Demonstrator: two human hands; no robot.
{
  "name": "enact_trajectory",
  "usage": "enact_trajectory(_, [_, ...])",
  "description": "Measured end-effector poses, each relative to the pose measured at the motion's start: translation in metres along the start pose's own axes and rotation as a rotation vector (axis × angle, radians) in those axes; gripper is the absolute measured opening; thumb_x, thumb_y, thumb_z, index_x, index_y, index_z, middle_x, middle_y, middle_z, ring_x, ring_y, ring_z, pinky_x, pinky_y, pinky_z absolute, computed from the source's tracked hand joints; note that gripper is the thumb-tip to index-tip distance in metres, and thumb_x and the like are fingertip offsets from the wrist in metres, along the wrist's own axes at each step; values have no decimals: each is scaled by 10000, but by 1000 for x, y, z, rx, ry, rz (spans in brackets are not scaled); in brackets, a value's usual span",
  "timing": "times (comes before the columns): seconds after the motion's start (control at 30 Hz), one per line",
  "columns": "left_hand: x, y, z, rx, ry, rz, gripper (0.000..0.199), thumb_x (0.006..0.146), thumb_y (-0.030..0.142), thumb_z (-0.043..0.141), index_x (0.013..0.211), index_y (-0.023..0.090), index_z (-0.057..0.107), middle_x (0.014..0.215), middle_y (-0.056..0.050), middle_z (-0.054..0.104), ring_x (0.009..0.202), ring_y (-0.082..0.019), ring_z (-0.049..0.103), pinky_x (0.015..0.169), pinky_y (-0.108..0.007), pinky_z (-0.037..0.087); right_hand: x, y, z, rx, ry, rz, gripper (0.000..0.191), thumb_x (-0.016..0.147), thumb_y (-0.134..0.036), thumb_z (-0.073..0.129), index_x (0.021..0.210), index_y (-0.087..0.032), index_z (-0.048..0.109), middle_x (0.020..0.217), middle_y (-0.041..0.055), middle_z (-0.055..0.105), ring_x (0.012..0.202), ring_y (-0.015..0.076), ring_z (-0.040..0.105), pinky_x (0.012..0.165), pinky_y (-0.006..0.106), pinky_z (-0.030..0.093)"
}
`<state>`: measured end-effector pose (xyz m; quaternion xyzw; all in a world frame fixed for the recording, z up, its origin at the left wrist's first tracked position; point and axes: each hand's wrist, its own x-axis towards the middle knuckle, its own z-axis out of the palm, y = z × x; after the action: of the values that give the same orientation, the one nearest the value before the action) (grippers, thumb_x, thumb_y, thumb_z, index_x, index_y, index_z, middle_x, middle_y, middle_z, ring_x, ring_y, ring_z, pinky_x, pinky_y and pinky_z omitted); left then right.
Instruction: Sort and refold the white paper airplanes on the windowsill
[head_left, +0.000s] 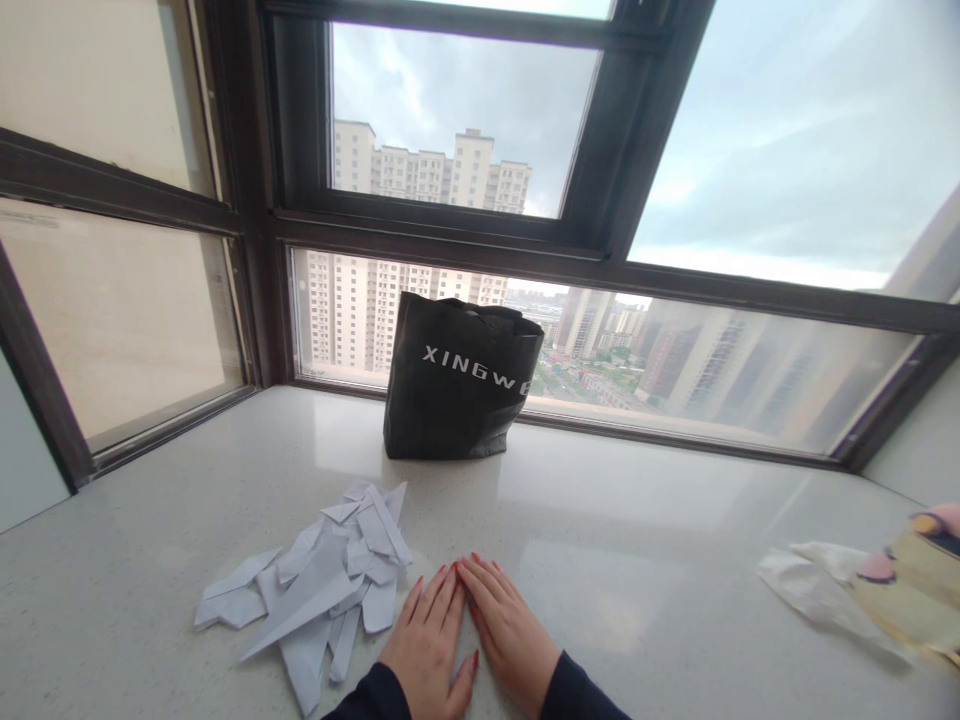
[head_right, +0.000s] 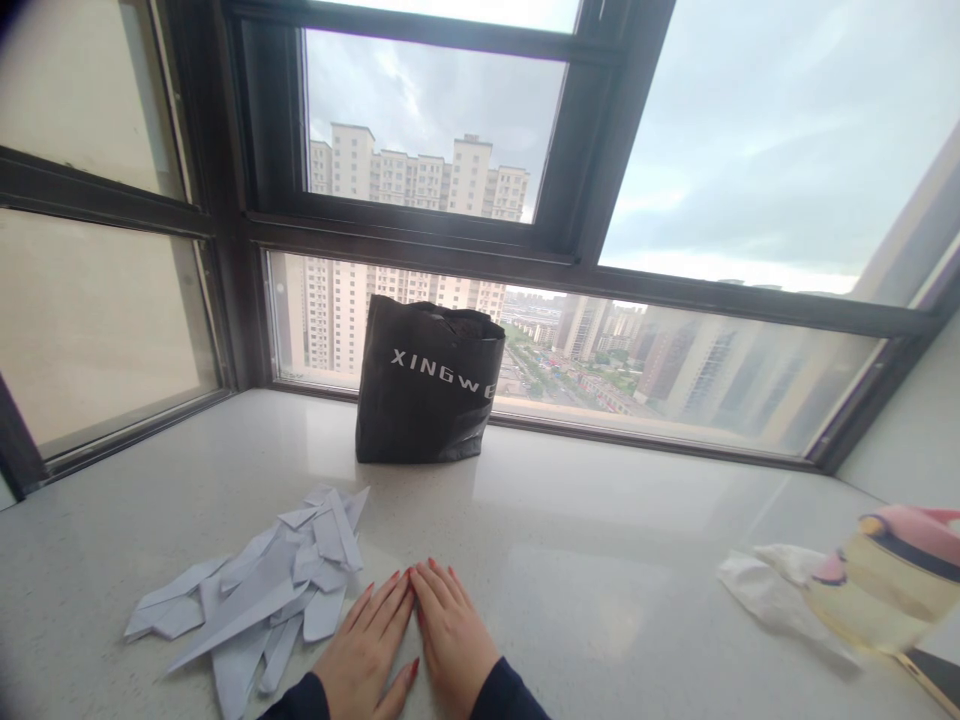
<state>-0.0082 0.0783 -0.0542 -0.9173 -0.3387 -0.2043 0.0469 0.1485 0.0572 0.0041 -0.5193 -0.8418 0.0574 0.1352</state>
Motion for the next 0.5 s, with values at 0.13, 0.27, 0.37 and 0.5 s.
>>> enact_trajectory(0.13, [-1, -1, 2, 6, -7, -2, 618, 810, 417, 354, 1327, 90, 261, 1342, -138, 340, 1218, -277, 296, 978, -421, 253, -1, 1, 2, 6, 16, -2, 467, 802, -109, 325, 1262, -79, 400, 1303, 120, 416, 1229, 196, 319, 1022, 394, 267])
enact_trajectory(0.27, [4, 8, -9, -16, -53, -46, 565, 795, 417, 366, 1257, 92, 398, 1284, -143, 426, 1159, -276, 383, 935, -393, 319, -1, 2, 4, 18, 50, -1, 458, 808, -114, 329, 1259, -103, 408, 1289, 113, 438, 1225, 193, 327, 1020, 392, 273])
enact_trajectory(0.37, [16, 20, -44, -51, -82, -114, 449, 785, 378, 387, 1147, 148, 521, 1124, -105, 576, 1003, -245, 516, 877, -373, 375, -1, 2, 4, 26, 37, -8, 456, 804, -113, 332, 1252, -96, 416, 1285, 116, 443, 1225, 195, 327, 1019, 395, 274])
enact_trajectory(0.5, [29, 12, -108, -6, -37, -283, 398, 797, 267, 379, 1169, 203, 503, 1170, -70, 543, 1069, -250, 461, 909, -424, 338, -2, 2, 5, 33, 54, 0, 480, 791, -87, 328, 1265, -115, 398, 1296, 109, 431, 1234, 192, 309, 1022, 401, 263])
